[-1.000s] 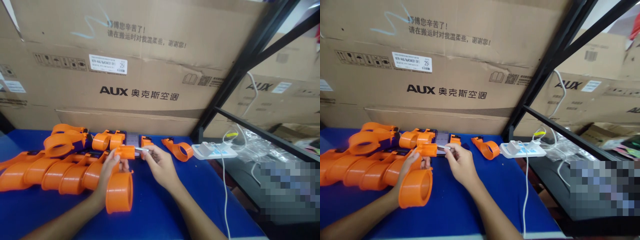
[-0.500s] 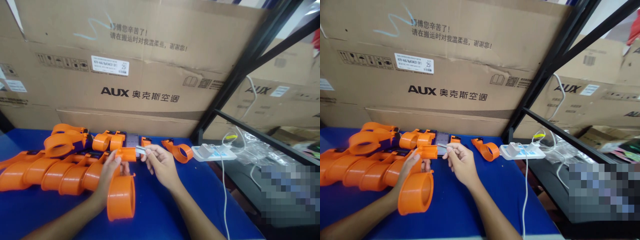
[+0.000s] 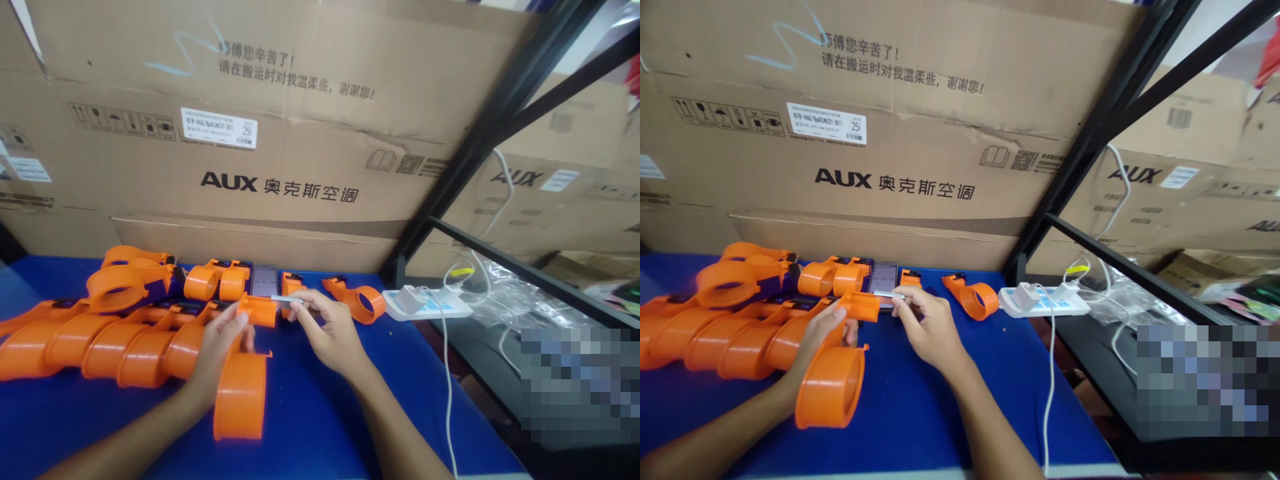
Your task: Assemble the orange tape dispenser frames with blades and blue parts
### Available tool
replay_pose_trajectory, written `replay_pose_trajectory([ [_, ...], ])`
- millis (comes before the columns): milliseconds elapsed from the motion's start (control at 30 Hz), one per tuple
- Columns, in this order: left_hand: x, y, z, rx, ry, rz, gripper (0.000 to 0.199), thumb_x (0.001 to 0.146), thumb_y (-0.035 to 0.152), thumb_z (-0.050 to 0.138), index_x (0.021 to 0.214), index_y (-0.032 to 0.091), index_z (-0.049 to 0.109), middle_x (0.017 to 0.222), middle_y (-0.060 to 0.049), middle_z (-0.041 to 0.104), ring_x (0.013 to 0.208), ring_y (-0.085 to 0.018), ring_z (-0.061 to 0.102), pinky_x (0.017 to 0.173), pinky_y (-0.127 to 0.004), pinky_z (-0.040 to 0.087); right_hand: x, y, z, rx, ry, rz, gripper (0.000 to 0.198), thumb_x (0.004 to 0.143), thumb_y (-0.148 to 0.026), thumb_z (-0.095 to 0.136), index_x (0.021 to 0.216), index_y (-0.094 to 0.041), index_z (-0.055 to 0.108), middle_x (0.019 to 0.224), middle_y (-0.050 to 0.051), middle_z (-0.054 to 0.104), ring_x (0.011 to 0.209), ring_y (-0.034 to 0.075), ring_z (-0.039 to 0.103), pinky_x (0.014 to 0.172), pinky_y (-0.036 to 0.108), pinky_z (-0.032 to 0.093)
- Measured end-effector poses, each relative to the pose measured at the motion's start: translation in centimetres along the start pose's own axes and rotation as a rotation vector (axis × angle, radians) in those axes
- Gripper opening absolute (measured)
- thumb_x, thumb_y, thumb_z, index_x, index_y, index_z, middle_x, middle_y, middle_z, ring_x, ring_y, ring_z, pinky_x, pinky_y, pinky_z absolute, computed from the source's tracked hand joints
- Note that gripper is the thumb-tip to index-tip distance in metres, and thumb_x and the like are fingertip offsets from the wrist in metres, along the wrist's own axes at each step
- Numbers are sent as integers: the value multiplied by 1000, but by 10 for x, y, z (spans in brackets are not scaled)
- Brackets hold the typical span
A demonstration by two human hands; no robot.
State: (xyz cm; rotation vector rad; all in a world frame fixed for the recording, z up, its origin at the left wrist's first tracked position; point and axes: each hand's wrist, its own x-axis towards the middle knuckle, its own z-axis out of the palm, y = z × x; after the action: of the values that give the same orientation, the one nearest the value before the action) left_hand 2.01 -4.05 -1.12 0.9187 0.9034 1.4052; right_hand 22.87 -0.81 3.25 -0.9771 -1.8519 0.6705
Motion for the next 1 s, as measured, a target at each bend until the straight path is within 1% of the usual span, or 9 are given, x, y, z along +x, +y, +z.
replay_pose_trajectory([
  [100, -1, -2, -1, 64, -21, 20, 38, 85, 51, 74, 71, 18, 63, 57, 0, 59, 53, -13, 51, 56, -24, 43, 0, 0, 0, -7, -47, -16, 24, 102, -40, 59, 103, -21, 74, 77, 3, 74, 68, 18, 68, 64, 29, 52],
  [200, -4, -3, 1, 67, -25, 23, 35, 85, 51, 74, 78, 18, 65, 58, 0, 60, 53, -13, 51, 56, -24, 43, -2, 4, 10, 39, -60, 11, 25, 103, -41, 58, 105, -21, 73, 79, 3, 74, 69, 18, 69, 69, 30, 55],
  [267, -5, -4, 4, 51, -15, 31, 34, 84, 51, 75, 87, 18, 67, 59, 1, 60, 53, -13, 51, 55, -23, 42, -4, 7, 17, 76, -2, 46, 25, 102, -42, 61, 110, -21, 72, 83, 4, 75, 72, 19, 70, 71, 31, 57],
  [333, -6, -4, 7, 28, 5, 46, 33, 85, 51, 74, 93, 19, 66, 61, 2, 60, 53, -13, 51, 54, -22, 42, -5, 10, 22, 108, 116, 75, 27, 99, -42, 65, 115, -21, 72, 89, 6, 76, 77, 20, 72, 72, 32, 59],
  [433, -4, -4, 8, 19, 26, 78, 32, 87, 50, 73, 96, 21, 63, 62, 3, 60, 54, -13, 50, 55, -22, 42, -5, 10, 22, 128, 218, 61, 24, 97, -40, 68, 110, -21, 76, 99, 8, 77, 88, 23, 74, 78, 35, 60],
  [600, 1, -4, 4, 69, 48, 65, 35, 87, 54, 72, 85, 20, 62, 62, 3, 58, 54, -13, 50, 56, -23, 41, -5, 9, 20, 189, 185, 2, 17, 96, -35, 71, 101, -23, 82, 108, 10, 77, 102, 26, 74, 88, 39, 60],
  [733, -1, -2, 4, 113, 40, 56, 38, 89, 54, 69, 77, 19, 61, 62, 1, 58, 56, -13, 49, 57, -24, 41, -6, 7, 24, 209, 163, -10, 15, 96, -32, 71, 100, -24, 83, 104, 10, 76, 96, 25, 72, 82, 38, 59],
  [867, -6, -1, 8, 130, 14, 67, 37, 91, 52, 67, 77, 19, 61, 61, 2, 56, 57, -13, 47, 58, -24, 39, -9, 2, 27, 177, 105, -53, 17, 97, -31, 70, 105, -25, 84, 97, 8, 74, 88, 22, 70, 79, 36, 57],
  [1000, -7, 0, 9, 134, 5, 52, 38, 92, 53, 66, 77, 18, 61, 61, 1, 56, 57, -13, 47, 58, -24, 38, -11, -4, 28, 138, 84, -79, 18, 98, -29, 69, 108, -25, 84, 99, 7, 73, 89, 21, 69, 80, 35, 55],
])
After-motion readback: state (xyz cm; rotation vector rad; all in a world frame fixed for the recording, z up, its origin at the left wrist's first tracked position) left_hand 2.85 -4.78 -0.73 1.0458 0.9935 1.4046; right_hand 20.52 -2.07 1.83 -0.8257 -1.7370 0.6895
